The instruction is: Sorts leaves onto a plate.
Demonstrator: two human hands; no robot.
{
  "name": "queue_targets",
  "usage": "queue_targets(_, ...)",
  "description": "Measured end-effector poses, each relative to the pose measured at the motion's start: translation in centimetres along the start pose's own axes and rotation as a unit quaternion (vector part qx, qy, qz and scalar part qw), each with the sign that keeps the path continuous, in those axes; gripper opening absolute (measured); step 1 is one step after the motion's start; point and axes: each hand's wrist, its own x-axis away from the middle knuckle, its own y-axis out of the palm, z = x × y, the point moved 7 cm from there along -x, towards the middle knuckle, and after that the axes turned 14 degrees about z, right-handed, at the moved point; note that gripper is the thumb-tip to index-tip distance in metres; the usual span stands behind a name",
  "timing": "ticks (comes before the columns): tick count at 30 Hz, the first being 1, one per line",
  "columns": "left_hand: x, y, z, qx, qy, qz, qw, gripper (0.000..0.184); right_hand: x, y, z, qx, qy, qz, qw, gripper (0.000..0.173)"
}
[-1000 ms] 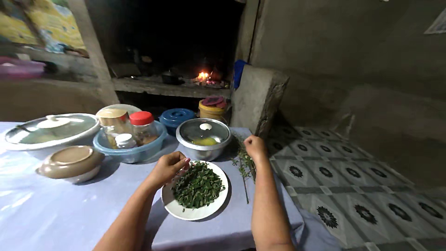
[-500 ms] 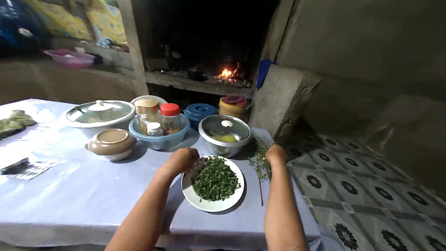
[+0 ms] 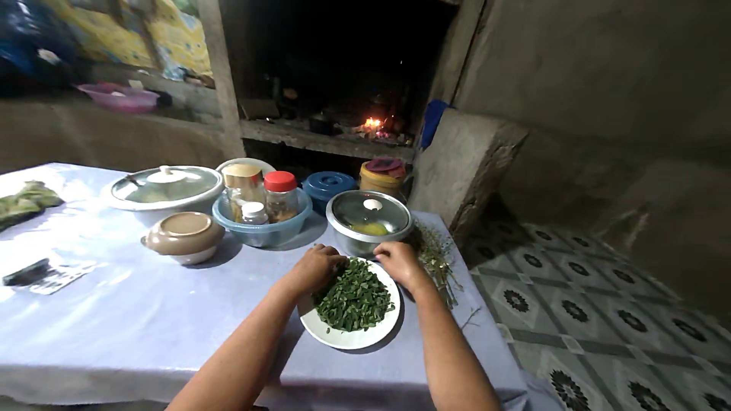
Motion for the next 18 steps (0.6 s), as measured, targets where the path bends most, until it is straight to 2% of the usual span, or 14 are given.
queue_targets(5,0.1,0.2,0.2,0.012,0.014,-0.006,1.000,0.027,0.6,4.8,-0.9,0.064,-0.040,-0.100,0.992,0.043)
queue_targets(8,0.3,0.3,0.7,0.034,0.030,-0.017,0.999,0.026,0.6,5.5,-1.1,0.041,-0.057,-0.112,0.991,0.036)
queue_targets(11,0.3,-0.2,1.2,0.073,0.022,-0.009,0.997,0.025,0.7,5.1,-1.6,-0.013,-0.062,-0.114,0.991,0.027)
queue_targets(18,0.5,-3.3,2.3,0.177,0.025,0.049,0.983,0.015,1.2,2.0,-2.6,-0.136,-0.042,-0.052,0.988,0.023)
